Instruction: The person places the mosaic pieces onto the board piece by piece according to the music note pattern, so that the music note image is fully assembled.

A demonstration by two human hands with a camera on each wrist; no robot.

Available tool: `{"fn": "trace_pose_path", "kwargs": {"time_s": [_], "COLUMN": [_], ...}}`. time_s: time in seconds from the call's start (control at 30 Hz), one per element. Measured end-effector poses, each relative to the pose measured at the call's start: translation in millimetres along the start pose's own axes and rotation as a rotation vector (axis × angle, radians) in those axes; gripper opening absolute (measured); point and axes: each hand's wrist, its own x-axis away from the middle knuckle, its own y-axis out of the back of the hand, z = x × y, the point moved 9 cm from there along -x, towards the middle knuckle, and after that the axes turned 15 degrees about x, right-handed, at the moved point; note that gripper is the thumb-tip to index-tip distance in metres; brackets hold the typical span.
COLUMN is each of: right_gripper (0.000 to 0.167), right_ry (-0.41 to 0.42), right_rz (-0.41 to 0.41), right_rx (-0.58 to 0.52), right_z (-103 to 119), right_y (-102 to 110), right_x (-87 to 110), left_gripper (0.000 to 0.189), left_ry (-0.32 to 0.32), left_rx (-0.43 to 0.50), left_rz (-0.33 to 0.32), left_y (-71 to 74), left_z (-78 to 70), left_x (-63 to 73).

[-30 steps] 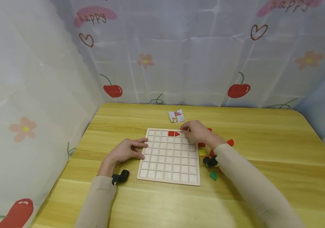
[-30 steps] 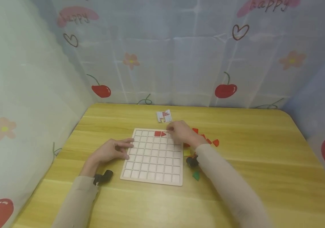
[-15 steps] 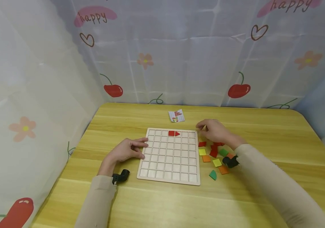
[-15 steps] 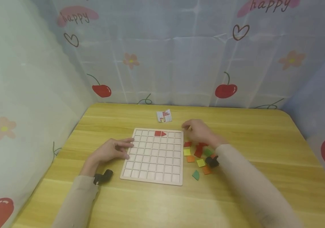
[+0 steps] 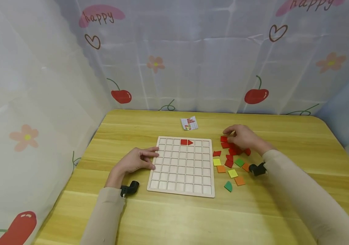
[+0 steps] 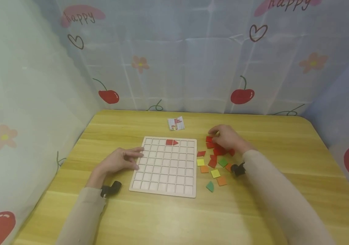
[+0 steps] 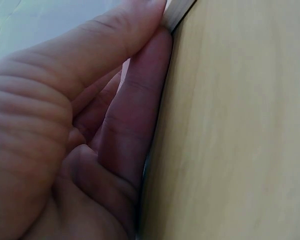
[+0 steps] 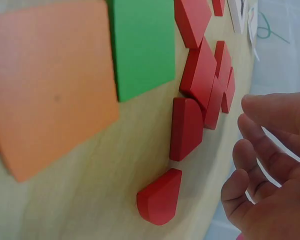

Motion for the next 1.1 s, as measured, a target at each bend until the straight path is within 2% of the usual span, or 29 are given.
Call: {"fn": "trace_pose_path", "kwargs": {"time_s": [0.37,0.67,0.97,1.1], "right_gripper": [0.021,0.019,0.021,0.022], "right_ry": [-0.017,-0.046,0.008,0.004], "right_rz": [0.004,0.007,0.033,0.039], "right_rx": [-0.015,-0.001,0.018,0.028], "right_z": [-9.4,-16.6,-12.0,-10.9], "right_y": [-10.5,-9.2,-7.5,-5.5], "right_x": [-10.4,-9.9,-7.8,-8.0], "left_gripper": [0.041,0.04,0.041,0.043], "left_ry": [-0.014,-0.011,-0.009,-0.012], "left_rx": [0.008,0.009,0.01,0.007], "left_rz": [0.011,0.013,0.009,0.004], "left_y": [-2.6,-3.1,-2.3,-2.0], "left_z": [-3.3,-3.7,-1.6,-3.5], "left_x": [2.1,3.2,3.3,2.1]}}
